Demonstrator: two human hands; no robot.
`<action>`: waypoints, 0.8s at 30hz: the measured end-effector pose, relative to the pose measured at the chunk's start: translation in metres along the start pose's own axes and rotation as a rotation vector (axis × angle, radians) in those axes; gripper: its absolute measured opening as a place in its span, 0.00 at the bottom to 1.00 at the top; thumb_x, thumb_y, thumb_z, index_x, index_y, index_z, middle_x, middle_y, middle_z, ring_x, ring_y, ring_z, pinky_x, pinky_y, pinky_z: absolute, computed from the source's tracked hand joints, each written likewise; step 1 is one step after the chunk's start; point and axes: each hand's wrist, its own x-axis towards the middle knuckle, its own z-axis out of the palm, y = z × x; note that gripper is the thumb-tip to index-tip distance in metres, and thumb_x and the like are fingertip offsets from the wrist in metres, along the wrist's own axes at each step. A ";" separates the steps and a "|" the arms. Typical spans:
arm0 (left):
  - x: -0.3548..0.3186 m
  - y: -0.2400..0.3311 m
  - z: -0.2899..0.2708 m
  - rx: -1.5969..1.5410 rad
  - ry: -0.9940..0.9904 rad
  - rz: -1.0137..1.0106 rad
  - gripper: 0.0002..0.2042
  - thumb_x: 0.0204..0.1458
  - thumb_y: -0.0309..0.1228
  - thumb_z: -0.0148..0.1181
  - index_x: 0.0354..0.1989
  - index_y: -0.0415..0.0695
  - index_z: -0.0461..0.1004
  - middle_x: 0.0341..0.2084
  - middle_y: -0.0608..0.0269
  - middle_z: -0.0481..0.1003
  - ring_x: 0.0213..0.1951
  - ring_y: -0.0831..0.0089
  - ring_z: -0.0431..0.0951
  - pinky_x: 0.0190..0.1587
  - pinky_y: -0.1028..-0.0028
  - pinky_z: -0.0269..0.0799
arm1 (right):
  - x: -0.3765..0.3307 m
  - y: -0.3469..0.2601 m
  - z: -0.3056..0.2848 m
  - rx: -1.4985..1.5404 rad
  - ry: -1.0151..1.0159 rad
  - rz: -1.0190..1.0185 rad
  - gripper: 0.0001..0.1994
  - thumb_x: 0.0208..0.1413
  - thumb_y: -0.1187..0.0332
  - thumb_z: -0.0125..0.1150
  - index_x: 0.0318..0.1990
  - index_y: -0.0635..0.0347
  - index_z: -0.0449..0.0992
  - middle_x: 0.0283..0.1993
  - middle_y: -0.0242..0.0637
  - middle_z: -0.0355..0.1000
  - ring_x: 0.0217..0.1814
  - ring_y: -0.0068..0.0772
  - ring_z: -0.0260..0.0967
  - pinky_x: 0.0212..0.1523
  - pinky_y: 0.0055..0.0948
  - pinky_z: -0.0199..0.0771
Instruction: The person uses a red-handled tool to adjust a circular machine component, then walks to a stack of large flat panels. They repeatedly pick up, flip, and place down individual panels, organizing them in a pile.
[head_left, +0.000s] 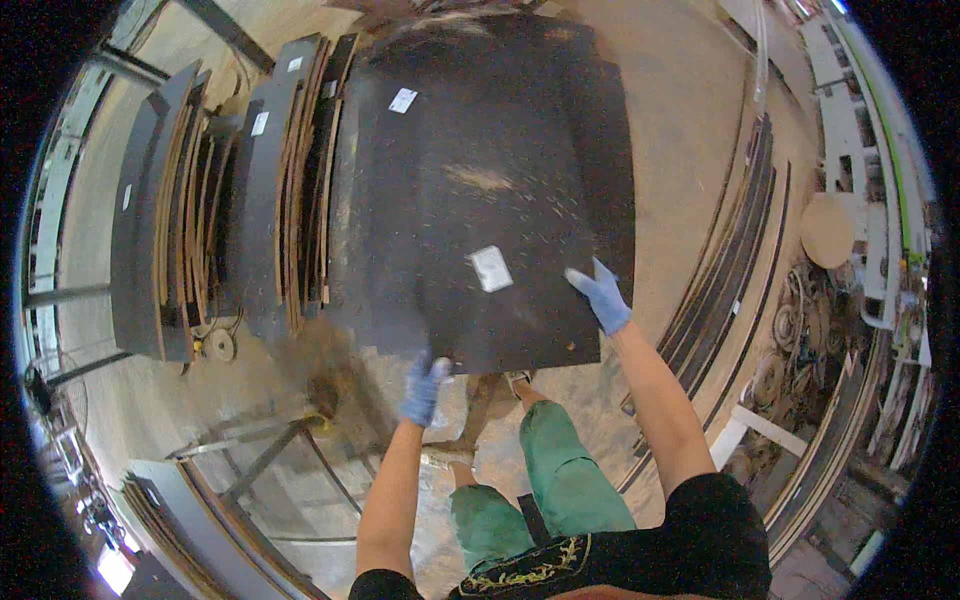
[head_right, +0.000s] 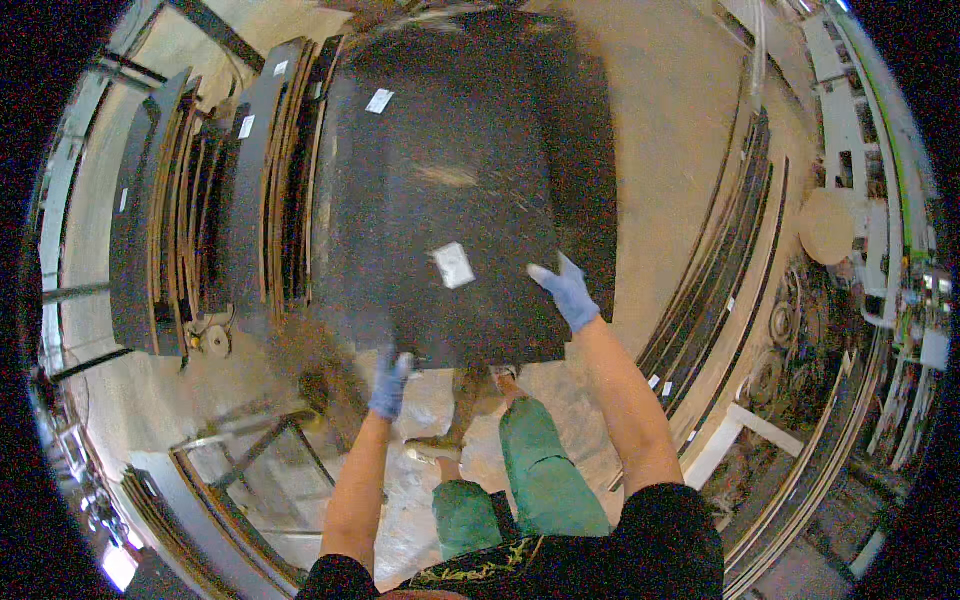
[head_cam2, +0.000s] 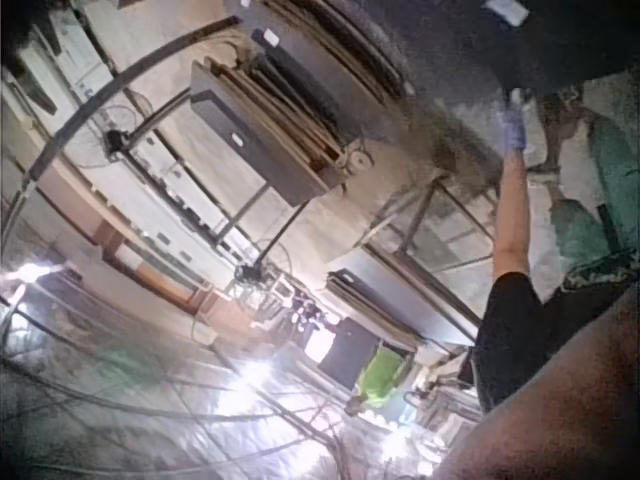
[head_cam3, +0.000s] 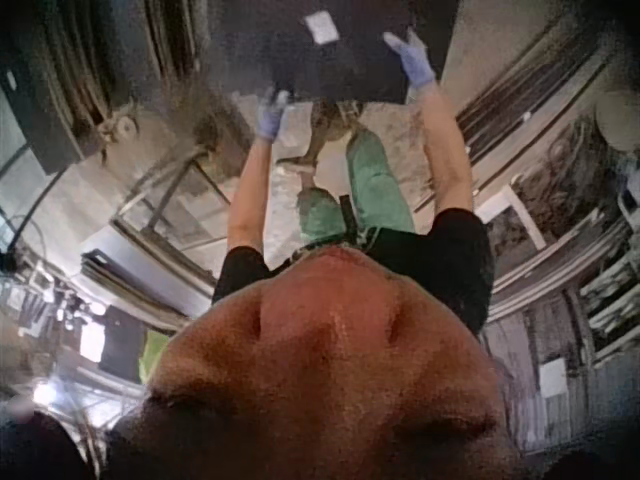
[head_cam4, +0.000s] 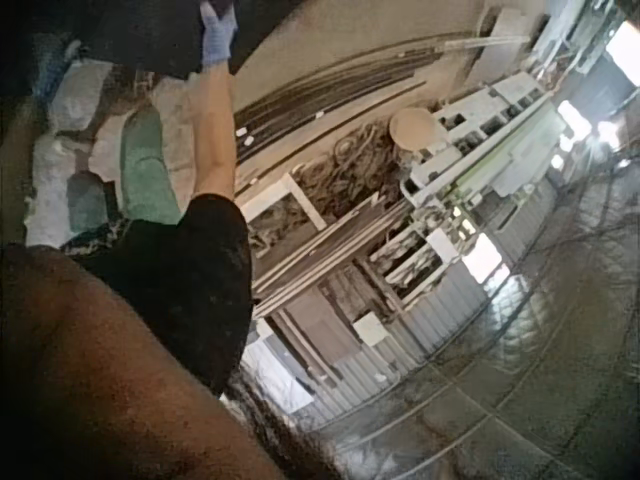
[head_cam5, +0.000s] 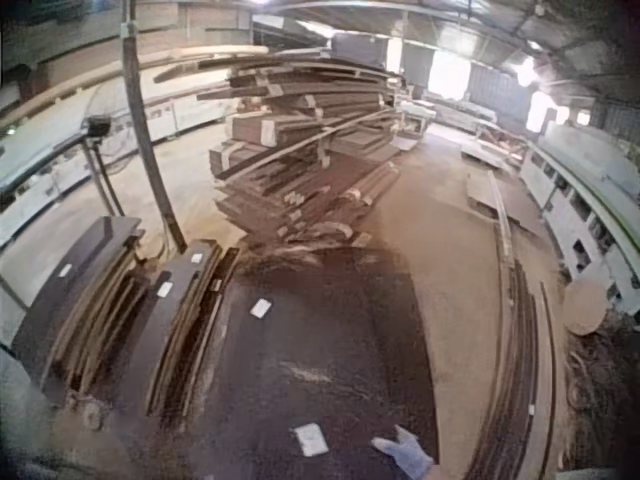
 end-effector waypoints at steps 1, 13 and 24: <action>0.000 -0.009 0.013 0.230 0.012 0.014 0.28 0.46 0.42 0.59 0.56 0.45 0.61 0.46 0.56 0.68 0.48 0.64 0.68 0.47 0.70 0.66 | -0.008 0.016 -0.017 -0.306 0.119 0.006 0.35 0.43 0.56 0.65 0.55 0.67 0.60 0.50 0.43 0.67 0.50 0.35 0.64 0.52 0.30 0.63; 0.025 0.007 0.078 0.705 0.196 -0.297 0.42 0.31 0.54 0.67 0.55 0.47 0.59 0.53 0.49 0.64 0.53 0.55 0.65 0.53 0.62 0.63 | -0.018 0.098 -0.033 -0.402 0.461 0.159 0.49 0.36 0.57 0.71 0.62 0.67 0.46 0.59 0.47 0.57 0.58 0.38 0.57 0.58 0.31 0.56; -0.223 0.062 -0.100 0.338 0.111 -0.394 0.38 0.36 0.54 0.64 0.51 0.37 0.65 0.42 0.48 0.72 0.44 0.58 0.73 0.48 0.65 0.67 | -0.148 0.115 0.034 0.208 0.000 0.566 0.33 0.51 0.57 0.57 0.62 0.57 0.51 0.61 0.37 0.56 0.60 0.42 0.53 0.60 0.44 0.54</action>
